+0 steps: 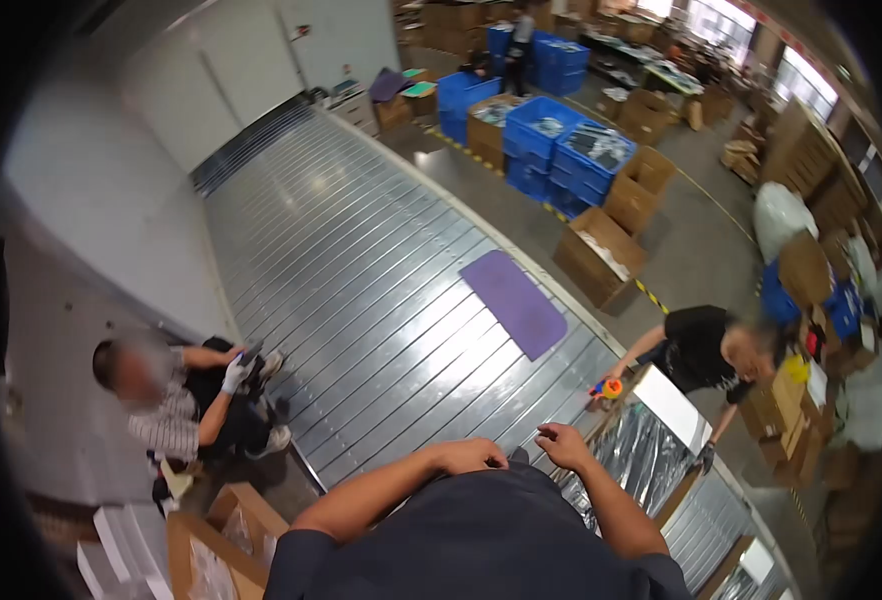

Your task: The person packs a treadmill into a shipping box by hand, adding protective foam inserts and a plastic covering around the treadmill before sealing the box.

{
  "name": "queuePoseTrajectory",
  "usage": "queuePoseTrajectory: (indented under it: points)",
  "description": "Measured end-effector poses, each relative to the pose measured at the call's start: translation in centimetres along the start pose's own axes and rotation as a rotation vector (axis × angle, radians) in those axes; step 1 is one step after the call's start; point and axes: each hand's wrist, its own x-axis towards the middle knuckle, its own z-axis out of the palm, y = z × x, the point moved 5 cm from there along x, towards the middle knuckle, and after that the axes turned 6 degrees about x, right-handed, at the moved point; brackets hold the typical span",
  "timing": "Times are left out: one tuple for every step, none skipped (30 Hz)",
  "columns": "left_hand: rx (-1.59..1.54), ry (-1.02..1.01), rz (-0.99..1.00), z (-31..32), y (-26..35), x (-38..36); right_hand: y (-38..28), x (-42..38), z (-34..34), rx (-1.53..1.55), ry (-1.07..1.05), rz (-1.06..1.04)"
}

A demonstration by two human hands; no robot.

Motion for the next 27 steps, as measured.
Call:
queuePoseTrajectory:
  points:
    - [-0.010,-0.027,-0.043,-0.1,-0.1,0.4,2.0,0.4,-0.2,-0.050,0.045,0.029]
    - [0.028,-0.084,-0.070,0.1,-0.4,1.0,3.9,0.4,-0.4,-0.071,0.085,0.067]
    - [0.009,-0.100,-0.054,0.1,-0.1,1.3,5.7,0.3,-0.4,-0.089,0.121,0.103]
    - [-0.010,-0.113,-0.043,0.0,0.3,1.4,7.6,0.3,-0.1,-0.106,0.151,0.138]
    - [-0.031,-0.121,-0.038,0.0,0.6,1.7,9.7,0.4,0.4,-0.151,0.148,0.168]
    - [-0.011,-0.150,-0.048,0.2,0.5,2.1,12.2,0.3,0.7,-0.195,0.140,0.198]
    - [0.039,-0.170,-0.051,0.2,0.8,2.4,14.8,0.1,1.1,-0.240,0.127,0.228]
    - [0.090,-0.189,-0.052,0.0,1.1,2.6,17.4,-0.1,1.6,-0.355,0.108,0.187]
    - [0.141,-0.208,-0.053,-0.1,1.2,2.9,19.1,-0.5,1.9,-0.362,0.113,0.192]
    - [0.150,-0.243,-0.060,0.0,1.3,3.0,20.1,-1.2,2.2,-0.369,0.115,0.198]
    - [0.157,-0.277,-0.069,0.1,1.2,3.1,21.2,-1.5,2.5,-0.377,0.115,0.204]
    - [0.163,-0.310,-0.080,0.1,1.1,3.3,21.3,-1.9,2.5,-0.398,0.075,0.195]
    - [0.167,-0.327,-0.101,0.0,1.1,3.4,20.1,-2.6,2.1,-0.420,0.033,0.185]
    - [0.169,-0.342,-0.124,0.1,1.2,3.5,19.5,-3.2,2.0,-0.442,-0.012,0.175]
    - [0.170,-0.356,-0.147,0.1,1.3,3.6,20.4,-3.3,2.1,-0.362,0.043,0.251]
    - [0.171,-0.376,-0.162,0.1,1.6,3.6,21.5,-3.1,2.2,-0.282,0.096,0.326]
    - [0.173,-0.395,-0.176,0.1,1.9,3.8,22.5,-3.1,2.4,-0.202,0.149,0.400]
    - [0.173,-0.411,-0.191,0.1,2.1,3.9,21.8,-3.3,2.4,-0.224,0.168,0.370]
    - [0.157,-0.417,-0.163,0.2,2.1,3.9,20.5,-3.2,2.1,-0.248,0.186,0.339]
    - [0.139,-0.420,-0.137,0.3,1.9,3.9,19.4,-3.1,1.9,-0.274,0.202,0.306]
    - [0.120,-0.421,-0.112,0.3,1.8,3.9,19.3,-2.7,1.9,-0.264,0.200,0.296]
    - [0.142,-0.399,-0.069,0.4,1.6,4.1,19.4,-2.1,2.1,-0.255,0.198,0.286]
    - [0.164,-0.376,-0.024,0.4,1.4,4.4,19.4,-1.7,2.2,-0.246,0.195,0.275]
    - [0.186,-0.353,0.021,0.4,1.4,4.6,18.6,-1.4,2.2,-0.235,0.193,0.272]
    - [0.206,-0.365,-0.013,0.4,1.9,4.7,17.6,-1.3,2.1,-0.224,0.192,0.268]
    - [0.225,-0.376,-0.047,0.4,2.7,4.7,17.1,-1.3,2.0,-0.213,0.190,0.265]
    - [0.245,-0.386,-0.082,0.4,3.1,4.7,17.6,-1.0,2.1,-0.202,0.193,0.265]
